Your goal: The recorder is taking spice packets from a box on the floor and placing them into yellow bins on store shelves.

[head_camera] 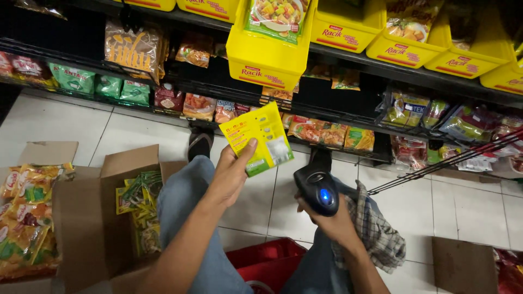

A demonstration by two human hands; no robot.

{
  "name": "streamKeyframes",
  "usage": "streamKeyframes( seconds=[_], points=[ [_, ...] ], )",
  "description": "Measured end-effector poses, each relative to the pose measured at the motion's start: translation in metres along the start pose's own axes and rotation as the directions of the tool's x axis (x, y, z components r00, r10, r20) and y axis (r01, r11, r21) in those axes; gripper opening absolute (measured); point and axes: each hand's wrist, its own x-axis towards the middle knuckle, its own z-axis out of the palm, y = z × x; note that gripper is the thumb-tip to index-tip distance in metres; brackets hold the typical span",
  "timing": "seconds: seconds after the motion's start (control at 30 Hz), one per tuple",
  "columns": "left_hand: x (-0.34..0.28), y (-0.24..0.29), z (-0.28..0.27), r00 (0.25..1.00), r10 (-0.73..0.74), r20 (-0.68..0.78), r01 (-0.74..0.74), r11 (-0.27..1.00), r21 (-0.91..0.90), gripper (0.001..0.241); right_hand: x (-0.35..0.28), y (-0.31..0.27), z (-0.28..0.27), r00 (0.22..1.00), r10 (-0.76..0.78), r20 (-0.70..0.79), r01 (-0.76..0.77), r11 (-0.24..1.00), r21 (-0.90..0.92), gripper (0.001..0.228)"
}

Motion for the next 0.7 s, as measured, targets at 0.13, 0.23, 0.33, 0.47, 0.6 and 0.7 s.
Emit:
streamKeyframes(
  seconds=[0.13, 0.23, 0.33, 0.47, 0.6, 0.7],
  points=[
    [-0.003, -0.012, 0.005, 0.999, -0.050, 0.009, 0.049, 0.994, 0.094, 0.032, 0.004, 0.024, -0.002, 0.961, -0.090, -0.262, 0.160, 0.952, 0.261, 0.024],
    [-0.012, -0.033, 0.005, 0.945, -0.231, 0.233, 0.210, 0.971, 0.112, 0.031, 0.011, 0.067, -0.014, 0.891, -0.320, -0.323, 0.314, 0.947, -0.072, 0.029],
    [-0.013, -0.078, 0.003, 0.742, -0.441, 0.506, 0.478, 0.876, 0.062, 0.033, 0.014, 0.063, -0.012, 0.897, -0.277, -0.344, 0.264, 0.961, -0.087, 0.033],
    [-0.023, -0.091, 0.013, 0.640, -0.534, 0.553, 0.655, 0.755, -0.029, 0.034, 0.010, 0.041, -0.005, 0.926, -0.004, -0.378, 0.174, 0.892, 0.417, 0.032],
    [-0.025, -0.046, 0.039, 0.746, -0.560, 0.362, 0.584, 0.810, 0.050, 0.053, 0.012, 0.036, -0.008, 0.888, -0.007, -0.459, 0.229, 0.873, 0.430, 0.032],
    [-0.029, -0.020, 0.048, 0.814, -0.542, 0.210, 0.530, 0.840, 0.114, 0.065, 0.012, 0.024, -0.012, 0.862, -0.021, -0.507, 0.218, 0.917, 0.333, 0.029]
  ],
)
